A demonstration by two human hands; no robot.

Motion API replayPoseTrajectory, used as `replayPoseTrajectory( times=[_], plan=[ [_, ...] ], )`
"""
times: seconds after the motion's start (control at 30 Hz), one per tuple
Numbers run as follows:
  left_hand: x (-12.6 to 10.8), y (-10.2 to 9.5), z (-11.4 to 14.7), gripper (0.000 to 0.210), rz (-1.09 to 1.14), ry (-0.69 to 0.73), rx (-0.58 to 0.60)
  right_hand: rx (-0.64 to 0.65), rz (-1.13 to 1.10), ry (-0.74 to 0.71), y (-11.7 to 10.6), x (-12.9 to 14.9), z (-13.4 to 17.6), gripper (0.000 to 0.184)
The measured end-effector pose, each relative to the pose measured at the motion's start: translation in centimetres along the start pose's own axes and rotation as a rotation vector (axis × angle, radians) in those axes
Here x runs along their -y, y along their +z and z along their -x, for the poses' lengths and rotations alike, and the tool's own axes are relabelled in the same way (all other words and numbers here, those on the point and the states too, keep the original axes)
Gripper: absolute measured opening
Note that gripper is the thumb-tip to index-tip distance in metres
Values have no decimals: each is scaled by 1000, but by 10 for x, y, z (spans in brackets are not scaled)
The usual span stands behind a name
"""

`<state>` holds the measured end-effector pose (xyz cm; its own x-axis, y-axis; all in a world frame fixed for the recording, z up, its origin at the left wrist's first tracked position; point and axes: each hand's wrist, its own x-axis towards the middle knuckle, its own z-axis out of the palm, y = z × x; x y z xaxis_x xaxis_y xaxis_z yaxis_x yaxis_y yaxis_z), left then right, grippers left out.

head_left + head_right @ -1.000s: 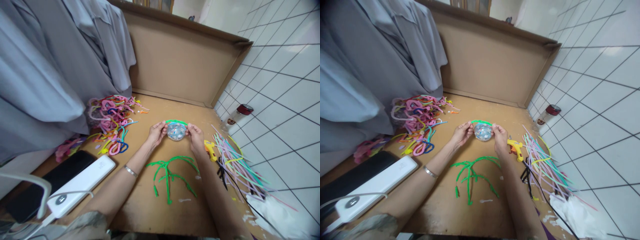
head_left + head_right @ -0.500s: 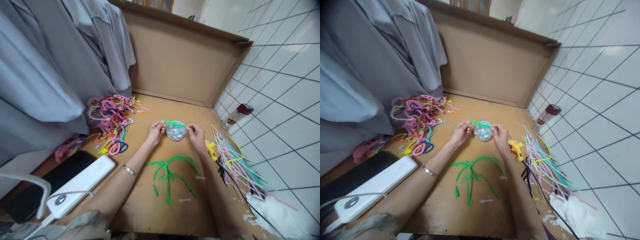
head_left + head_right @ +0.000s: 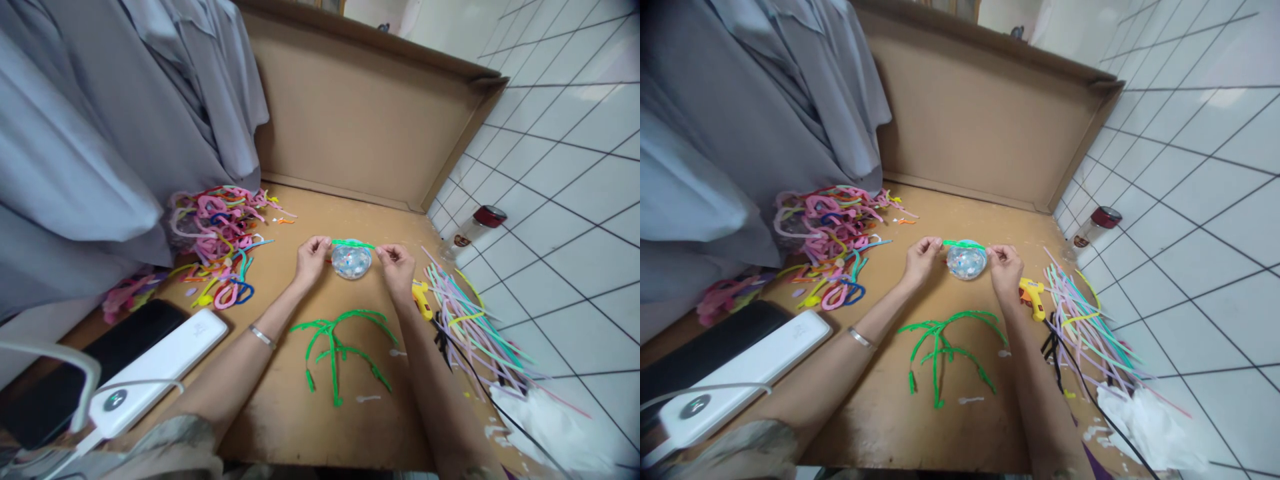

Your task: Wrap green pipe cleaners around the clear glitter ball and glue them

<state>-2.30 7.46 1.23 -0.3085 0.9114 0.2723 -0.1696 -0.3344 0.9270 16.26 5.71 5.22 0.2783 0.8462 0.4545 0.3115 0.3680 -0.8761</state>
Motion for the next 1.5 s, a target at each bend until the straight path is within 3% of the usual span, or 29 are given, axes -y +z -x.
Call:
replayPoseTrajectory(
  times=[0.2, 0.47, 0.97, 1.5],
  plan=[
    [5, 4, 1, 22, 28, -30, -65, -47, -121, 133, 13, -16, 4, 27],
    [19, 6, 4, 34, 105, -161, -22, -65, -133, 143, 22, -31, 10, 29],
    [26, 9, 9, 26, 17, -38, -24, -178, -175, 183, 27, -30, 18, 25],
    [32, 5, 12, 16, -93, -47, -30, -202, -214, 183, 32, -35, 25, 20]
  ],
)
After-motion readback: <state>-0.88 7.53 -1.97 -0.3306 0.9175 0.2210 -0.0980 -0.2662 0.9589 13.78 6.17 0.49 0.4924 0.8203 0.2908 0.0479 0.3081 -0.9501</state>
